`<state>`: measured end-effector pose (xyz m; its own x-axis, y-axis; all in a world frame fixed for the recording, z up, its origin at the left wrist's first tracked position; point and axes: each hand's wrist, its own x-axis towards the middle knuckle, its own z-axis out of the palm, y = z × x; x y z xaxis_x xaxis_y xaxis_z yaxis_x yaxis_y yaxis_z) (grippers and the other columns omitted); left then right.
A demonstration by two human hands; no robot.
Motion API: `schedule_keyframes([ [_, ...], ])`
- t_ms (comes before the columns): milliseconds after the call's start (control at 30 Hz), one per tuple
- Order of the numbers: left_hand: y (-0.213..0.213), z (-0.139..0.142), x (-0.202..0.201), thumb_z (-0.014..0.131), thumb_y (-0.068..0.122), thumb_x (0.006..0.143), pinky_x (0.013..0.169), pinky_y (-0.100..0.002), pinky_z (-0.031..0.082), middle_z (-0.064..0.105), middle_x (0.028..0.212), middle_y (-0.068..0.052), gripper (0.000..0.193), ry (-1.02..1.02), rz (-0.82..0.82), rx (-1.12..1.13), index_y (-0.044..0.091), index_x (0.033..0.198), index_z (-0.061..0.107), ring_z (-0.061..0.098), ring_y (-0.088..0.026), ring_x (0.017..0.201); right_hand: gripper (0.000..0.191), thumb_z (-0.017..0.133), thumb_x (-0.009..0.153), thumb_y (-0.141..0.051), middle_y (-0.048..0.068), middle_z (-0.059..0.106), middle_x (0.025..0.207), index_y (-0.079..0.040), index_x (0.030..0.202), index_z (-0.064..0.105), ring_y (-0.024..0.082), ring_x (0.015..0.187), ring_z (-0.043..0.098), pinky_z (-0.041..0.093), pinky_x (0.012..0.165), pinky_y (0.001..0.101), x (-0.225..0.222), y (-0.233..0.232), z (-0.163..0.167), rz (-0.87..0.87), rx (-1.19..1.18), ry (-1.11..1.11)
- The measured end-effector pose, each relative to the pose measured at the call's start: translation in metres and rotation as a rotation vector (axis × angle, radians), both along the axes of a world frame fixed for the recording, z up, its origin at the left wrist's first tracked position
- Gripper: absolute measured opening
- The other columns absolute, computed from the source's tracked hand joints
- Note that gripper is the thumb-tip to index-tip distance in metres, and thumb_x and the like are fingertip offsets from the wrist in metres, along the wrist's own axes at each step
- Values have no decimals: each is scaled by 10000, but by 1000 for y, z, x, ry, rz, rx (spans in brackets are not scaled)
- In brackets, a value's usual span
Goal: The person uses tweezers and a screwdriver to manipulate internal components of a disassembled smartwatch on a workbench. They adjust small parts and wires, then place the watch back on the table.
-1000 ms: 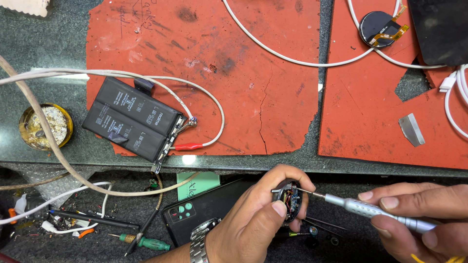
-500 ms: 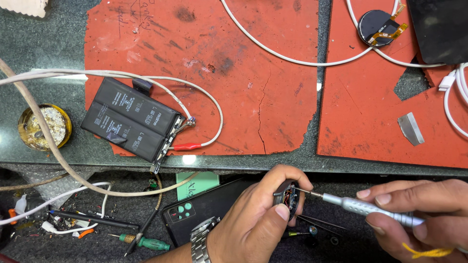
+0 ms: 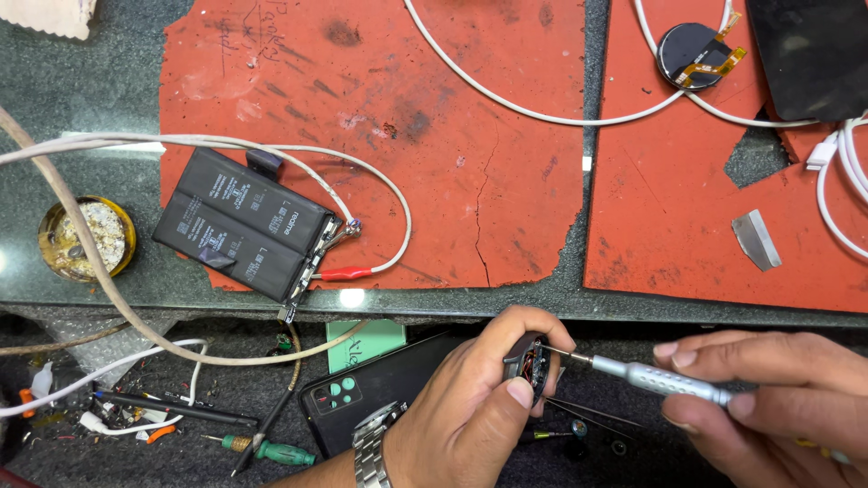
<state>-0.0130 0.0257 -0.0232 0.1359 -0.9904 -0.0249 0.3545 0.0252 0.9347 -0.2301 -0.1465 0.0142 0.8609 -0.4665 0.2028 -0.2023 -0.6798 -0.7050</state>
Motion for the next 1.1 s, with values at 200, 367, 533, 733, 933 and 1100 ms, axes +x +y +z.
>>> schedule_keyframes([
  [200,-1,-1,-2,382,542,1089,740,-299,437,526,896,-14,600,37,-1,5,5,1323,508,494,-115,801,377,835,733,-62,114,658,1016,-74,872,486,270,1006,772,644,816,335,9,-8,2,124,20,-119],
  [367,-1,0,0,387,497,1091,775,-295,451,532,927,-21,560,38,-12,-1,5,1333,500,500,-118,834,377,854,716,-59,98,677,965,-118,824,498,275,961,783,647,794,362,13,-17,2,206,-33,-151],
  [533,-2,2,0,394,473,1059,798,-292,481,539,942,-27,548,126,-31,33,2,1314,508,513,-116,857,393,865,719,-68,88,677,952,-135,770,481,261,936,788,645,778,361,10,-20,2,225,-33,-156],
  [733,-2,2,0,385,471,1047,776,-290,475,536,928,-29,545,157,-43,62,7,1305,509,509,-113,842,402,853,710,-38,70,683,931,-158,681,469,255,942,789,644,792,365,11,-17,4,186,-22,-140],
  [933,-1,1,1,397,501,1056,788,-285,480,545,942,-29,564,151,-44,50,9,1307,510,515,-111,850,318,816,702,-24,65,680,941,-118,658,516,290,968,777,646,782,350,5,-14,0,142,-20,-113],
  [1100,-1,1,1,400,589,1035,744,-282,471,526,904,-18,618,214,-52,75,22,1247,525,512,-106,814,290,845,703,-55,23,698,931,-143,669,571,253,962,787,637,780,317,-3,-13,-6,163,-48,-43],
])
